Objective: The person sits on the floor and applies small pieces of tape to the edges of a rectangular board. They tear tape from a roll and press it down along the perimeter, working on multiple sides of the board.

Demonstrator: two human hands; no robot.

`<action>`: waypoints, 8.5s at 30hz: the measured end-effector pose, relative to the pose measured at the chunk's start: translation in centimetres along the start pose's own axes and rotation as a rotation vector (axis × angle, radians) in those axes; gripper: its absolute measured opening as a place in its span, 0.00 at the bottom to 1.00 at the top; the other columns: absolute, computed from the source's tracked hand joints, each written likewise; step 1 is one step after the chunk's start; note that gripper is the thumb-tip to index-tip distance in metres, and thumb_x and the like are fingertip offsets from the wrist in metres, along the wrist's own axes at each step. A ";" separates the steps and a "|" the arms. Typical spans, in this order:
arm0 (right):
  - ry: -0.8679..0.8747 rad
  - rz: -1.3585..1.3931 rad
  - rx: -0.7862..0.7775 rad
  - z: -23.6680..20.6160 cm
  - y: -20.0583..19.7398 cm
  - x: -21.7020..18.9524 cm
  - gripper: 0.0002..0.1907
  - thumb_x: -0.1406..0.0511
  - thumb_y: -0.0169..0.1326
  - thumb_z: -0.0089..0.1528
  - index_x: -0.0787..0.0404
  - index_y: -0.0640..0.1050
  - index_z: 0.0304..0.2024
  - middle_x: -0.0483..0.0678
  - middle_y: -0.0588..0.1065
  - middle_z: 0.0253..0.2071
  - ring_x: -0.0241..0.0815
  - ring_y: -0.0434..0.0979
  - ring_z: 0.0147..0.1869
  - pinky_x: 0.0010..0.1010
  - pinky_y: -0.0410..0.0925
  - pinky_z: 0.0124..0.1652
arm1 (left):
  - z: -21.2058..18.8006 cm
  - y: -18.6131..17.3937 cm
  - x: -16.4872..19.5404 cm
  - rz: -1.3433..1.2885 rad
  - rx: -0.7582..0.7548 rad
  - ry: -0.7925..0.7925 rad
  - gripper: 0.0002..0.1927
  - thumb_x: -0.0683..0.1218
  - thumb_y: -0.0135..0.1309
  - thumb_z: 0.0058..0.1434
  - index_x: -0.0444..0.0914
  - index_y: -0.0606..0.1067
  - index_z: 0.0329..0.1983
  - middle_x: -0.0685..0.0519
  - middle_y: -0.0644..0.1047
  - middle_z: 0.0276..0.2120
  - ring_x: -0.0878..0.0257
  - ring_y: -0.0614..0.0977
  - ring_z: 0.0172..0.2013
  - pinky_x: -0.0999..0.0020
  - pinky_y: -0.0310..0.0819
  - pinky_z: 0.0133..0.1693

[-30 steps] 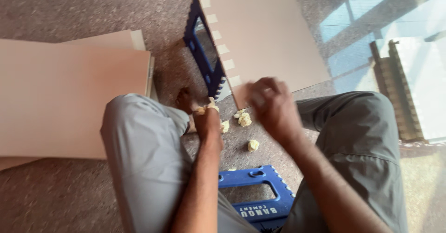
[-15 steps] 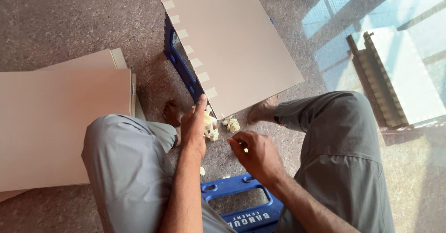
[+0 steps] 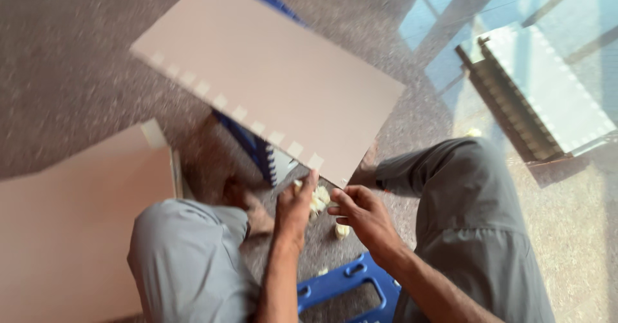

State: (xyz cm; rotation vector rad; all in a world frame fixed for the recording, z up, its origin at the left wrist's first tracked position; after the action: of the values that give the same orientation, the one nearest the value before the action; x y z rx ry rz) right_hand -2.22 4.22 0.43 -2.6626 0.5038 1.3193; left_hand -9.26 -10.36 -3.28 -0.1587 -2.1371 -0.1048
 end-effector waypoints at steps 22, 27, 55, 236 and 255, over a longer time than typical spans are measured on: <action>-0.847 -1.149 0.125 5.8 -8.0 -14.1 0.38 0.60 0.64 0.59 0.59 0.63 0.68 0.54 0.77 0.54 0.50 0.77 0.59 0.43 0.74 0.56 | 1.8 9.4 9.9 0.152 -0.195 -0.112 0.20 0.54 0.55 0.65 0.39 0.72 0.56 0.47 0.79 0.45 0.62 0.79 0.49 0.60 0.70 0.51; -0.828 -1.371 -0.006 7.8 -5.4 -16.6 0.44 0.58 0.64 0.58 0.57 0.57 0.72 0.52 0.76 0.54 0.49 0.75 0.59 0.41 0.72 0.58 | 4.2 8.4 9.9 -0.041 -0.135 -0.187 0.22 0.58 0.54 0.66 0.33 0.74 0.46 0.42 0.82 0.38 0.55 0.81 0.39 0.50 0.77 0.49; -0.852 -1.303 0.020 8.0 -4.3 -15.0 0.39 0.61 0.62 0.60 0.64 0.60 0.69 0.56 0.75 0.56 0.50 0.76 0.59 0.44 0.72 0.57 | 4.8 9.8 7.2 -0.171 -0.044 -0.052 0.23 0.57 0.54 0.66 0.37 0.77 0.55 0.47 0.81 0.44 0.58 0.82 0.45 0.57 0.77 0.50; -0.830 -1.010 0.000 9.1 -4.2 -16.2 0.27 0.66 0.62 0.59 0.63 0.69 0.60 0.55 0.77 0.52 0.50 0.80 0.53 0.38 0.75 0.52 | 9.0 8.8 7.1 0.110 -0.179 -0.071 0.12 0.51 0.58 0.66 0.38 0.82 0.44 0.49 0.83 0.40 0.65 0.82 0.37 0.65 0.77 0.41; -0.719 -1.180 0.091 12.3 -0.9 -15.4 0.23 0.70 0.59 0.64 0.67 0.70 0.60 0.53 0.83 0.38 0.46 0.85 0.46 0.35 0.78 0.49 | 8.6 7.8 6.6 0.095 -0.048 0.180 0.30 0.38 0.55 0.59 0.37 0.67 0.66 0.46 0.69 0.65 0.57 0.72 0.63 0.63 0.73 0.58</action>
State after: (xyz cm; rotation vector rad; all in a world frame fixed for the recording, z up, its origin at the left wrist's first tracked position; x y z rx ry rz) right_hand -19.81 11.88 5.08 -1.5892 -0.9040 1.4991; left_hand -18.76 -0.94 -2.25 -0.2684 -1.9449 -0.1113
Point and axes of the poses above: each hand's wrist, its own z-axis towards the middle knuckle, its own y-axis out of the palm, x = y × z, the point moved 2 cm from there along z, towards the middle knuckle
